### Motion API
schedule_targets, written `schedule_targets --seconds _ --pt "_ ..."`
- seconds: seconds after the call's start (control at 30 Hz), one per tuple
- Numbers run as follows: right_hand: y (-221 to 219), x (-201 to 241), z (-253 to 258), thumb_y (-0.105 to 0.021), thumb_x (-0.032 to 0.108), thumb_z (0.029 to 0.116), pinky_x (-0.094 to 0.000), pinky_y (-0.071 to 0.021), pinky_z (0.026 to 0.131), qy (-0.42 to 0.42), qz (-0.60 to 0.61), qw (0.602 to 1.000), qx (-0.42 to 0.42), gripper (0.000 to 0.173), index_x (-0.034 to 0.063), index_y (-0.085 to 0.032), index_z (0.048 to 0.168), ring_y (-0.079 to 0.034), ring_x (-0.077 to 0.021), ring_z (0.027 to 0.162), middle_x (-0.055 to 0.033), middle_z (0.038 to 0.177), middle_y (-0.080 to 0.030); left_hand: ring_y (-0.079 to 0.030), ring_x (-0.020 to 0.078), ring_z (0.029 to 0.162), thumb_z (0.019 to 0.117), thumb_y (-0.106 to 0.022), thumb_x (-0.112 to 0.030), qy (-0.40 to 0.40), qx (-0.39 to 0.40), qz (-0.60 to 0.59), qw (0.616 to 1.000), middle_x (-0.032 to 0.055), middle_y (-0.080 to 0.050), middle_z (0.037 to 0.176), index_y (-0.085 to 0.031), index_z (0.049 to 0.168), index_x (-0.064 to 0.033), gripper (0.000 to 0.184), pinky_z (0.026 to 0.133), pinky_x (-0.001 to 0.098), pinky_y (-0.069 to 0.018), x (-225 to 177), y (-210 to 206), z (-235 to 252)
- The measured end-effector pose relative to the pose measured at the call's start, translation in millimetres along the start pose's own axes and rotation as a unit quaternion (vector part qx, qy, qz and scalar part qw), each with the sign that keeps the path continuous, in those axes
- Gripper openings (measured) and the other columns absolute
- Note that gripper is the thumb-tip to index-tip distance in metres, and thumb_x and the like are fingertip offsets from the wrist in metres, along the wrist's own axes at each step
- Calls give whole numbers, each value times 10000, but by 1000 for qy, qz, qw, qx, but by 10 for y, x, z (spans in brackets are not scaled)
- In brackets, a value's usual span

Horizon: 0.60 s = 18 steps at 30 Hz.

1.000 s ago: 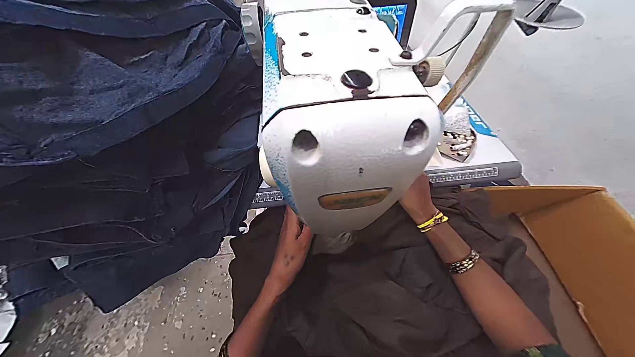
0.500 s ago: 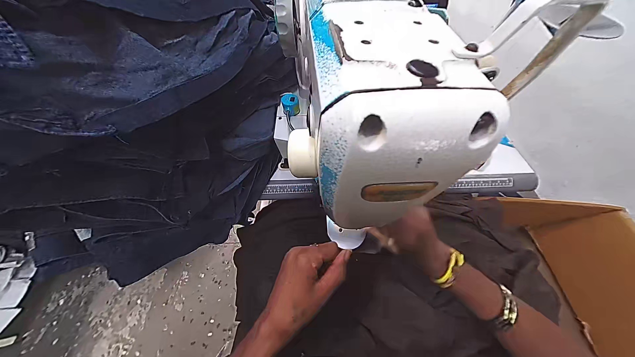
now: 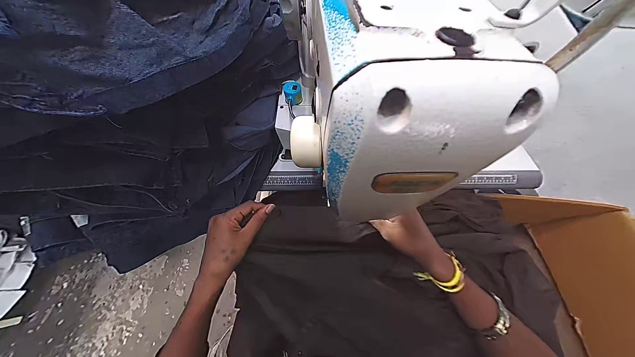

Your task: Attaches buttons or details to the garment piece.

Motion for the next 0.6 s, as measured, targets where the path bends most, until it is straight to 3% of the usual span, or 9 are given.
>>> schedule_targets --seconds 0.07,0.13,0.2,0.33,0.43,0.53,0.6 --pt "-95 -49 70 -720 357 886 -405 -519 680 -72 9 997 22 442 -18 -660 1113 -655 -171 766 -68 814 -679 -577 6 650 969 -601 -429 15 2 28 1000 -27 -680 757 -754 909 -101 366 634 274 -457 146 3 -22" --pt "-120 -48 115 -721 329 870 -410 -502 691 -95 8 995 40 409 -9 -670 1095 -639 -172 773 -62 813 -667 -564 1 646 969 -600 -417 25 2 30 999 -31 -668 745 -748 898 -97 360 634 273 -448 198 7 -43" --pt "-112 -35 103 -716 326 884 -369 -477 667 -91 8 994 51 346 16 -669 1030 -605 -136 733 -34 778 -638 -580 -8 665 971 -600 -410 29 4 21 999 -35 -681 763 -753 903 -103 349 648 261 -460 208 -19 -79" --pt "92 -109 85 -699 298 921 -232 -482 643 -41 21 999 21 301 24 -628 1022 -562 -13 669 23 735 -606 -583 -26 670 973 -596 -413 -3 -7 8 1000 -52 -690 775 -758 901 -122 341 644 237 -458 70 -65 0" --pt "285 -281 2 -639 333 968 -208 -440 601 -44 -29 998 -21 302 38 -611 1029 -505 -1 623 40 716 -559 -615 -36 713 978 -602 -384 -32 -6 -10 999 -51 -716 806 -771 905 -131 313 670 220 -480 -109 -115 64" --pt "461 -381 -97 -615 393 968 -341 -447 540 -36 -141 988 -57 370 28 -634 1019 -548 -141 574 -25 677 -581 -608 7 683 981 -586 -404 -52 -3 14 999 -38 -702 770 -768 898 -135 335 650 265 -468 -215 -188 114" --pt "623 -542 -135 -613 397 966 -487 -456 514 -70 -219 971 -59 408 -4 -652 1032 -597 -289 551 -96 640 -596 -660 145 717 984 -564 -431 -69 -13 54 996 29 -713 782 -768 902 -122 380 666 414 -489 -216 -228 96"
Point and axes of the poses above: each hand's wrist, its own z-axis towards the middle knuckle, its own y-axis out of the back of the hand, x = y × z, the point moved 7 cm from there along z, towards the middle knuckle
